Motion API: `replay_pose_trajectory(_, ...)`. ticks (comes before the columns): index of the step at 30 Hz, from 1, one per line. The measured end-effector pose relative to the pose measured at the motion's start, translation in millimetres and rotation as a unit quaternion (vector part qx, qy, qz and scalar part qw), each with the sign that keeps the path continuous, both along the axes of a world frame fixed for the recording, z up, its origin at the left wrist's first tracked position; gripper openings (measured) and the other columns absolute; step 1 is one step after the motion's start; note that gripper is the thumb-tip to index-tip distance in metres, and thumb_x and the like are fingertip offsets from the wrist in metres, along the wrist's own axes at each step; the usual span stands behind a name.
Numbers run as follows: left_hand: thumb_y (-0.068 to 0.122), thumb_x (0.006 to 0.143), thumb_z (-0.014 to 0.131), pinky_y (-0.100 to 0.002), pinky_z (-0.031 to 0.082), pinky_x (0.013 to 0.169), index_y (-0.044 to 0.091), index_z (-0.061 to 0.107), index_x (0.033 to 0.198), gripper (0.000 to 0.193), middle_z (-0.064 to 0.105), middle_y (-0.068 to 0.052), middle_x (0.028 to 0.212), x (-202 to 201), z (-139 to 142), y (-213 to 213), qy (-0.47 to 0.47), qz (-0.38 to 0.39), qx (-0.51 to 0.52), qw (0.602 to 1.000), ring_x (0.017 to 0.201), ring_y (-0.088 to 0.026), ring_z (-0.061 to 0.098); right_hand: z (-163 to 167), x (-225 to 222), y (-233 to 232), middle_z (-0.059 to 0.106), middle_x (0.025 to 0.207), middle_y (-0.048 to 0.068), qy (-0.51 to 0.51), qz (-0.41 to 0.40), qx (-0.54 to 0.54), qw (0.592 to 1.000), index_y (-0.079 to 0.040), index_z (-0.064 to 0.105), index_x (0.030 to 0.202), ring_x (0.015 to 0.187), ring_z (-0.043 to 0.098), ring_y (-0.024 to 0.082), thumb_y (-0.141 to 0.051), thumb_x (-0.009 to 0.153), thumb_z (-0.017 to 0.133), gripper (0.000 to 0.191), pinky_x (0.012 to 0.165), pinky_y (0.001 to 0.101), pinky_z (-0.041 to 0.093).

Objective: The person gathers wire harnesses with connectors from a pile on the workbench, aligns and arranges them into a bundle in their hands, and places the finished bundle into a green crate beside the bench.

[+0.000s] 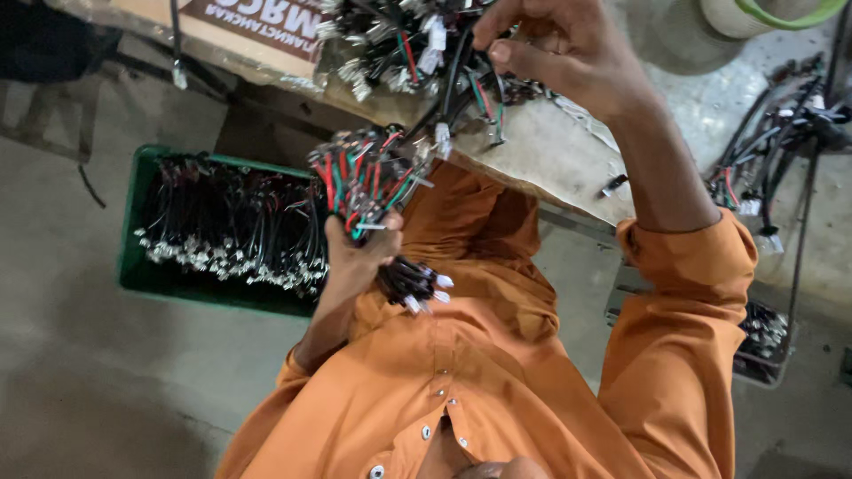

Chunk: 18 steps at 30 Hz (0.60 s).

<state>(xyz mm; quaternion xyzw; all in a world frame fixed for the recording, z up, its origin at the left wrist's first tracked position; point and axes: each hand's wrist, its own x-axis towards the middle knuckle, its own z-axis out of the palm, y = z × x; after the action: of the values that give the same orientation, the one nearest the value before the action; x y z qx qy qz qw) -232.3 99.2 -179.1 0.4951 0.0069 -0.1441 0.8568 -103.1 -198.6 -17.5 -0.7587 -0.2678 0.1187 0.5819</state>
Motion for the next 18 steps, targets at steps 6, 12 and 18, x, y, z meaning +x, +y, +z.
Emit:
replay_pose_trajectory(6,0.011,0.098,0.072,-0.023,0.039,0.05,0.004,0.067,0.102,0.01,0.06,0.004,0.075,-1,35,-3,-0.062,-0.032,0.044,0.997,0.057,-0.004,0.05,11,-34,39,0.072,0.117,0.009,-0.075,0.092,-0.065,0.991,0.002,0.066,0.122,0.103,0.07,0.014,-0.018,0.09,0.08,0.041,0.087,0.0266,0.059)
replay_pose_trajectory(12,0.018,0.097,0.073,-0.021,0.038,0.048,0.005,0.069,0.097,0.013,0.057,0.007,0.066,4,40,-4,-0.079,-0.037,0.086,0.992,0.053,-0.002,0.048,13,-51,56,0.073,0.101,0.009,-0.115,0.076,-0.083,0.987,0.001,0.069,0.099,0.088,0.072,0.015,-0.007,0.082,0.076,0.021,0.081,0.0281,0.06)
replay_pose_trajectory(18,0.009,0.096,0.076,-0.024,0.04,0.046,0.003,0.065,0.084,0.017,0.055,0.003,0.06,3,30,0,-0.082,-0.057,0.124,0.987,0.05,-0.004,0.048,14,-9,27,0.071,0.111,0.009,-0.12,0.157,-0.062,0.978,-0.003,0.071,0.099,0.097,0.071,0.017,-0.001,0.087,0.073,0.012,0.084,0.0273,0.059)
